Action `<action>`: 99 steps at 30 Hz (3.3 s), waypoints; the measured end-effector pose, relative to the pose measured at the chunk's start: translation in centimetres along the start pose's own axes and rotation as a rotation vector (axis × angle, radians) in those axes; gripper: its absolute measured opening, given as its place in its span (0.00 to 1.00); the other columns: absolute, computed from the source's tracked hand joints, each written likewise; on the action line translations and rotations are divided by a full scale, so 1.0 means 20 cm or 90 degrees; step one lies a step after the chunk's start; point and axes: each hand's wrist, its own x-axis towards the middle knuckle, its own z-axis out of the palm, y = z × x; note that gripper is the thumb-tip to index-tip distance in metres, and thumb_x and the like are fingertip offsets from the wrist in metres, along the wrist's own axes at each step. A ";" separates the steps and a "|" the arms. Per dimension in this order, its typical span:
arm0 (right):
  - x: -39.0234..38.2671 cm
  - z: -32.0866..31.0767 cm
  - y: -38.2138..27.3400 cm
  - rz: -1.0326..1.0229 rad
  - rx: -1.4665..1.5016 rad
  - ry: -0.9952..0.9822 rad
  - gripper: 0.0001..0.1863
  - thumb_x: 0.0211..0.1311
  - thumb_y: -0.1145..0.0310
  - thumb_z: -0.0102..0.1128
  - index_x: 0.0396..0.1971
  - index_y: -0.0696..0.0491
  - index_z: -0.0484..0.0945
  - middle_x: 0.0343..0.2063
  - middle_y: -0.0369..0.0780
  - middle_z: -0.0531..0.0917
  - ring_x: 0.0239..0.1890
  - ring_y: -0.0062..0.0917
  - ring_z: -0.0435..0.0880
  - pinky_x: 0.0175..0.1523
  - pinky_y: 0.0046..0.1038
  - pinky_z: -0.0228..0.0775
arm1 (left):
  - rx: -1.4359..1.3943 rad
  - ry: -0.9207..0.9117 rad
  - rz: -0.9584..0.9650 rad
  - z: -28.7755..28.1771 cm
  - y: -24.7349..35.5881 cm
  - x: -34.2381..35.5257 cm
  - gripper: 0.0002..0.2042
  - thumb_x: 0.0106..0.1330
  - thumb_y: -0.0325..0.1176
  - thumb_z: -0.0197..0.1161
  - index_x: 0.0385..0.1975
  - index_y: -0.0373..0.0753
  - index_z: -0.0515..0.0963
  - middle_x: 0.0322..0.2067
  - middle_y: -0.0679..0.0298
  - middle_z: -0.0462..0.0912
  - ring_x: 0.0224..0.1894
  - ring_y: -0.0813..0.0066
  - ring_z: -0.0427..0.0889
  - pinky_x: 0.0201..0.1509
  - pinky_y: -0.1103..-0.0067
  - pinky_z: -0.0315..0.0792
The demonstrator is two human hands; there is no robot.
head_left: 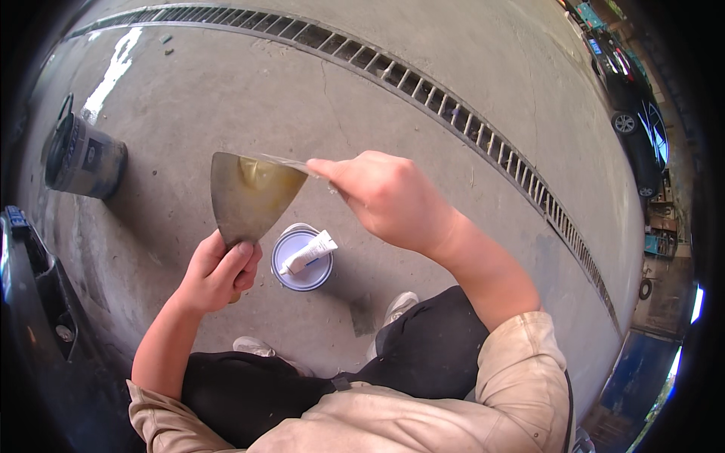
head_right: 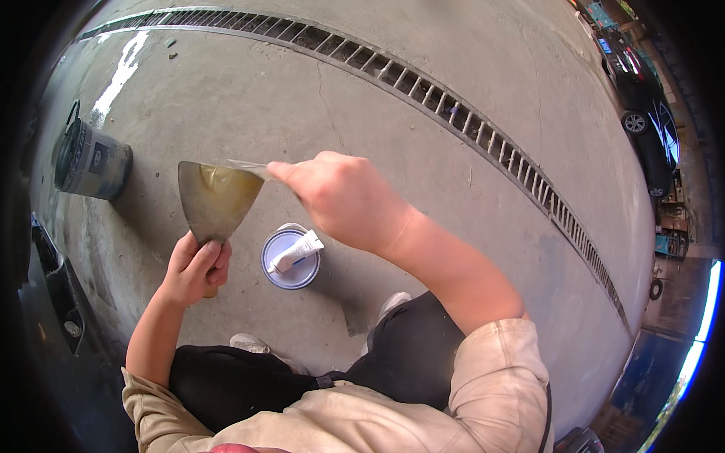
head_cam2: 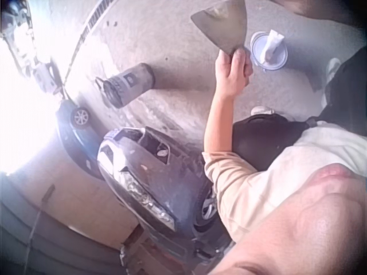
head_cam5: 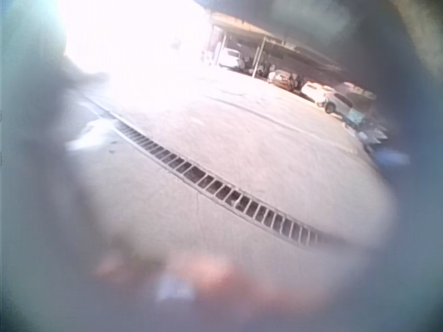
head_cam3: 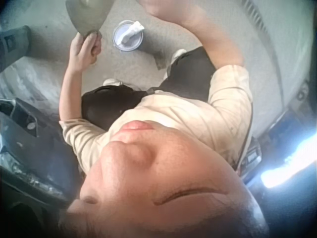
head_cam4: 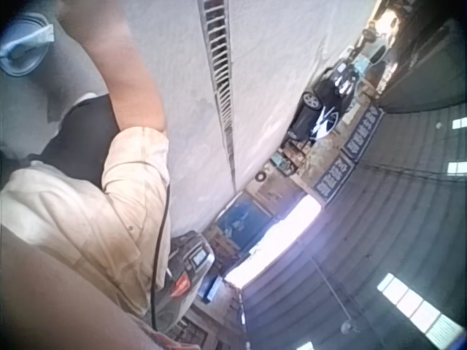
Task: The person mixes a yellow paste on a metal mixing board using a spreader, then applies the paste to the front bumper of a dark gray car. The person smooths the paste over the surface with the spreader.
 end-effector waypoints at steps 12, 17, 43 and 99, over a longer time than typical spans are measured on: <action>-0.01 0.13 -0.20 -0.211 -0.132 0.252 0.27 0.50 0.71 0.64 0.54 0.59 0.87 0.53 0.42 0.88 0.42 0.30 0.82 0.46 0.31 0.81 | 0.031 0.105 0.037 0.09 -0.02 0.03 0.05 0.85 0.31 0.47 0.45 0.38 0.69 0.30 0.70 0.70 0.25 0.84 0.66 0.28 0.81 0.63; 0.00 0.12 -0.18 -0.223 -0.106 0.250 0.27 0.50 0.71 0.65 0.54 0.58 0.87 0.54 0.42 0.88 0.41 0.30 0.82 0.45 0.31 0.81 | 0.073 0.104 0.033 0.07 -0.03 0.03 0.05 0.85 0.30 0.48 0.44 0.38 0.69 0.28 0.71 0.70 0.25 0.85 0.66 0.27 0.81 0.63; 0.00 0.06 -0.07 0.213 0.521 -0.021 0.14 0.79 0.71 0.57 0.56 0.61 0.82 0.44 0.39 0.90 0.43 0.22 0.86 0.50 0.26 0.79 | 0.484 0.094 0.375 -0.04 -0.07 0.05 0.21 0.74 0.19 0.55 0.66 0.32 0.67 0.36 0.56 0.78 0.31 0.66 0.75 0.33 0.70 0.73; 0.03 0.11 -0.18 -0.216 -0.063 0.239 0.27 0.50 0.75 0.67 0.55 0.59 0.87 0.50 0.42 0.89 0.42 0.34 0.83 0.48 0.32 0.80 | 0.073 0.105 0.049 0.05 -0.05 0.07 0.05 0.85 0.31 0.48 0.46 0.38 0.69 0.30 0.69 0.71 0.25 0.83 0.67 0.28 0.81 0.64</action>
